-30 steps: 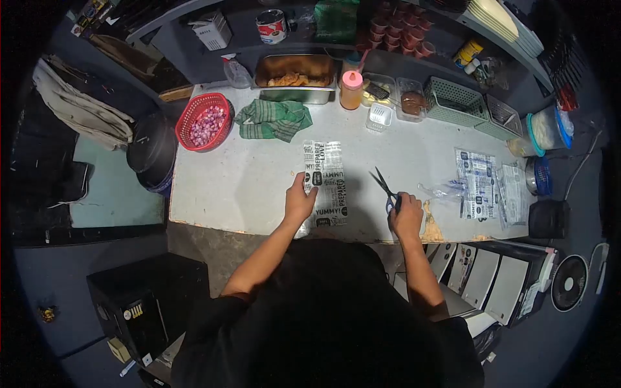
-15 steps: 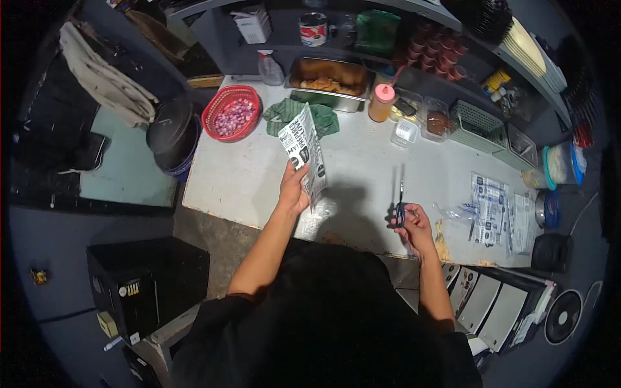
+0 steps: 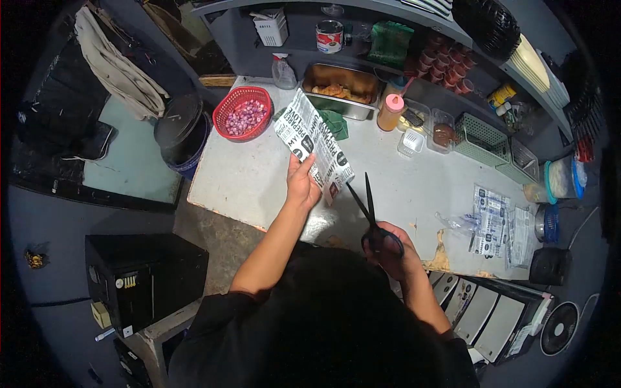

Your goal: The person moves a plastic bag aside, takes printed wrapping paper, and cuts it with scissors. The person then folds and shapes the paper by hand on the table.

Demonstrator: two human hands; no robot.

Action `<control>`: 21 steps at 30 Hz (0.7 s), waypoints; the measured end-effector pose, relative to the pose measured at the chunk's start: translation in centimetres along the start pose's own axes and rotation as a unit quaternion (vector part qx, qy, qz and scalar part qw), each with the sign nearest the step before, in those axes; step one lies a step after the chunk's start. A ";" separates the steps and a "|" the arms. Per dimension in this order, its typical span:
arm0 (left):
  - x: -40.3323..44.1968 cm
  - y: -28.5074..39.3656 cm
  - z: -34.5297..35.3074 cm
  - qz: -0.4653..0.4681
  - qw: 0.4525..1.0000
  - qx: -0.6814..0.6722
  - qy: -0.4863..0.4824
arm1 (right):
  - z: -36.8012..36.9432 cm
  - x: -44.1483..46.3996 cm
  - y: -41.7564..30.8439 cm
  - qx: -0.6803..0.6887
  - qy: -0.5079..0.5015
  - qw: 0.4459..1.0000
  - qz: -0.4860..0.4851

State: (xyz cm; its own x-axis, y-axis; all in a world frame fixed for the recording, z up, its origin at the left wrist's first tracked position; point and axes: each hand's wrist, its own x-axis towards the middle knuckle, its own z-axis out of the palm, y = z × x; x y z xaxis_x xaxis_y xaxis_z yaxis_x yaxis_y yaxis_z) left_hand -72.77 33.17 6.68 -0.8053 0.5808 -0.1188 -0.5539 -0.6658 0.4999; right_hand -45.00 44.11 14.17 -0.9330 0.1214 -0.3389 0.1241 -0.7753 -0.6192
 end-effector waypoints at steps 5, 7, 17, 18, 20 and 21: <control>-0.4 -0.3 0.6 0.019 0.999 0.029 -0.040 | 1.3 0.5 -1.1 -0.018 -0.003 0.999 -0.038; -0.7 -0.5 0.5 0.017 0.998 0.029 -0.047 | 2.1 0.5 -1.5 -0.033 0.008 0.998 -0.045; -0.6 0.8 1.9 0.032 0.997 0.017 -0.070 | 3.4 0.8 -1.9 -0.055 0.041 0.996 -0.048; -0.5 0.8 1.9 0.034 0.997 0.020 -0.068 | 3.4 0.9 -1.9 -0.052 0.044 0.996 -0.050; -0.5 0.9 2.0 0.037 0.997 0.023 -0.065 | 3.6 0.8 -1.9 -0.049 0.052 0.996 -0.049; -0.5 1.0 2.1 0.040 0.997 0.023 -0.067 | 3.7 0.8 -1.9 -0.045 0.060 0.996 -0.047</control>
State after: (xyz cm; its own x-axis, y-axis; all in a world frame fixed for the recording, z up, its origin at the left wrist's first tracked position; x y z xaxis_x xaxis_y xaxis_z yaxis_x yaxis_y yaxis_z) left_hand -72.45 33.20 8.98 -0.8097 0.5857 0.0374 -0.4757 -0.6923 0.5427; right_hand -47.23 43.41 17.70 -0.8952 0.2687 -0.3555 0.0724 -0.6994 -0.7111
